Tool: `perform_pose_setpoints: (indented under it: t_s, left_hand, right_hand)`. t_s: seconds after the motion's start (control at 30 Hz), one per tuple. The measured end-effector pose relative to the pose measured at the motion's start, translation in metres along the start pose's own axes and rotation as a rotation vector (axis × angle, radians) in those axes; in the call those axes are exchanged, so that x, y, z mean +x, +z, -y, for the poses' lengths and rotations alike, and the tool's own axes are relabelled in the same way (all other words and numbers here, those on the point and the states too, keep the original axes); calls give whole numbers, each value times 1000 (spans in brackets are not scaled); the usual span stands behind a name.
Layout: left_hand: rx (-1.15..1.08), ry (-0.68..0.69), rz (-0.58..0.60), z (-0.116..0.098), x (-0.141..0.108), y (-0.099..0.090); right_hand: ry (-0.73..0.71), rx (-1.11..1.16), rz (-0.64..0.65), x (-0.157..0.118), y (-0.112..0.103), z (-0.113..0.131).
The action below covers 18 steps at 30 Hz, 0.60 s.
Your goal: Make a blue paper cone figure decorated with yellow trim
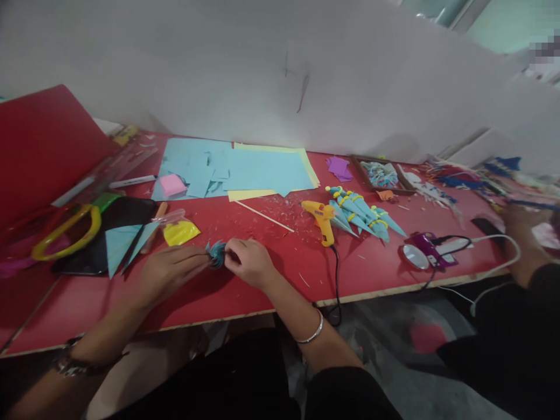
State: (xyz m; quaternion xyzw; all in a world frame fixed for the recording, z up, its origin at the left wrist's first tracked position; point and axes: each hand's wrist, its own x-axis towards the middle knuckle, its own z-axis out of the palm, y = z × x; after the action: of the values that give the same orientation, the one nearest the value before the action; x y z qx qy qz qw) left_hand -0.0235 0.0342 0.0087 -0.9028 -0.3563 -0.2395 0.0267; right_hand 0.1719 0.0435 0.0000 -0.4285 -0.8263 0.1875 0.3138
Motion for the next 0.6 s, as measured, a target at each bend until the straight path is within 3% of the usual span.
perform_pose_setpoints:
  t_s: [0.33,0.6]
  left_hand:
    - [28,-21,-41,0,2,3]
    - [-85,-162,9,-4,4,2]
  right_hand:
    - [-64,23,43,1,0,0]
    - [-9,57,49,1,-2,2]
